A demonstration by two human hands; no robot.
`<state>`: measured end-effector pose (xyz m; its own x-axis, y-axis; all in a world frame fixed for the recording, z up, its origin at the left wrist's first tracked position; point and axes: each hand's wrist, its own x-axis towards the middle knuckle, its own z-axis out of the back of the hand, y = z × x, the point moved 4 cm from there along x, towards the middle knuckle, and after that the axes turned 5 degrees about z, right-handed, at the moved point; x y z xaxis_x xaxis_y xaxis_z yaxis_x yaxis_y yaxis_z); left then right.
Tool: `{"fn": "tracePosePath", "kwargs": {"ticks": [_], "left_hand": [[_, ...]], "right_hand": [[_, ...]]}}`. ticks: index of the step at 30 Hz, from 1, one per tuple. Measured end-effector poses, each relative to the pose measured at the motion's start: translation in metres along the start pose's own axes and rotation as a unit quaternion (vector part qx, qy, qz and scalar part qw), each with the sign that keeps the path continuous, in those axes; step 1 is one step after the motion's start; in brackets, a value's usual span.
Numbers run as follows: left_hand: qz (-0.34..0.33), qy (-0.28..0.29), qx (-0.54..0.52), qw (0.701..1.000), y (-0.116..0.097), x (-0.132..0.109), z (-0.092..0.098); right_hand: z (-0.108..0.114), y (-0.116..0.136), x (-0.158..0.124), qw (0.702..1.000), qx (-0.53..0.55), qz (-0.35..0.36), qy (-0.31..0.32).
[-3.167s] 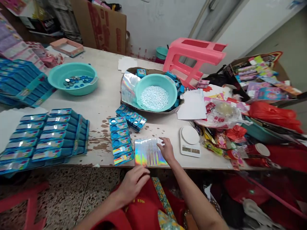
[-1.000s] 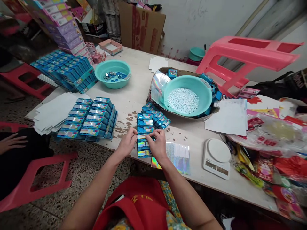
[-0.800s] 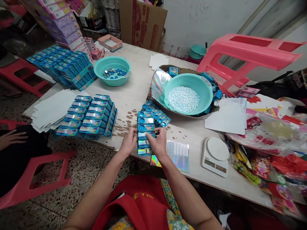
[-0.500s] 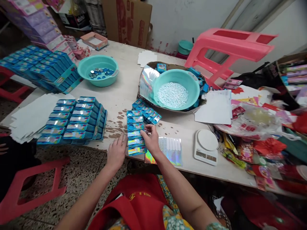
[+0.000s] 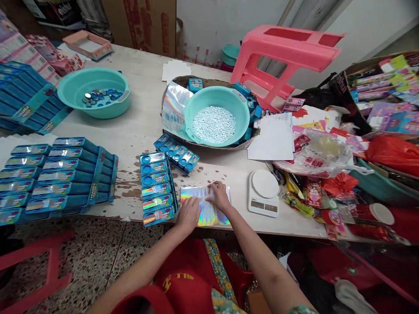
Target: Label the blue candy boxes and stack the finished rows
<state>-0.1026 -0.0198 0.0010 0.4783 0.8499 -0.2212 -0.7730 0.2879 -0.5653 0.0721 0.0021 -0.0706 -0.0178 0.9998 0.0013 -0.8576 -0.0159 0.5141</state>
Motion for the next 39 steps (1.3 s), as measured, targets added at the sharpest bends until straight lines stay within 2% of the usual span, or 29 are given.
{"fn": "tracePosePath", "kwargs": {"ticks": [3, 5, 7, 14, 19, 22, 26, 30, 35, 39], "left_hand": [[0.055, -0.053, 0.102, 0.992, -0.002, 0.056, -0.014], [0.075, -0.047, 0.143, 0.986, 0.002, 0.076, -0.022], [0.071, -0.031, 0.157, 0.985, 0.005, 0.084, -0.028], [0.072, -0.027, 0.148, 0.986, 0.013, 0.086, -0.034], [0.066, -0.038, 0.146, 0.986, 0.015, 0.087, -0.038], [0.065, -0.039, 0.143, 0.987, 0.016, 0.087, -0.039], [0.068, -0.038, 0.133, 0.988, 0.018, 0.089, -0.039], [0.068, -0.04, 0.124, 0.989, 0.019, 0.089, -0.039], [0.064, -0.045, 0.125, 0.989, 0.02, 0.089, -0.041], [0.066, -0.05, 0.129, 0.988, 0.022, 0.09, -0.043]], "right_hand": [[-0.001, 0.0, -0.001, 1.0, 0.004, 0.018, -0.016], [0.0, 0.0, -0.003, 0.999, 0.011, 0.032, -0.02], [0.0, -0.001, -0.007, 0.998, 0.017, 0.05, -0.018], [-0.013, -0.002, -0.031, 0.996, -0.019, 0.086, -0.021], [-0.008, 0.003, -0.027, 0.997, -0.016, 0.035, -0.062], [-0.008, 0.007, -0.019, 0.996, -0.072, 0.014, -0.048], [-0.017, 0.011, -0.025, 0.989, -0.136, 0.056, -0.022], [-0.023, 0.01, -0.038, 0.985, -0.136, 0.093, -0.044], [-0.013, 0.008, -0.036, 0.986, -0.09, 0.105, -0.091], [0.002, 0.006, -0.029, 0.988, -0.056, 0.103, -0.104]]}}
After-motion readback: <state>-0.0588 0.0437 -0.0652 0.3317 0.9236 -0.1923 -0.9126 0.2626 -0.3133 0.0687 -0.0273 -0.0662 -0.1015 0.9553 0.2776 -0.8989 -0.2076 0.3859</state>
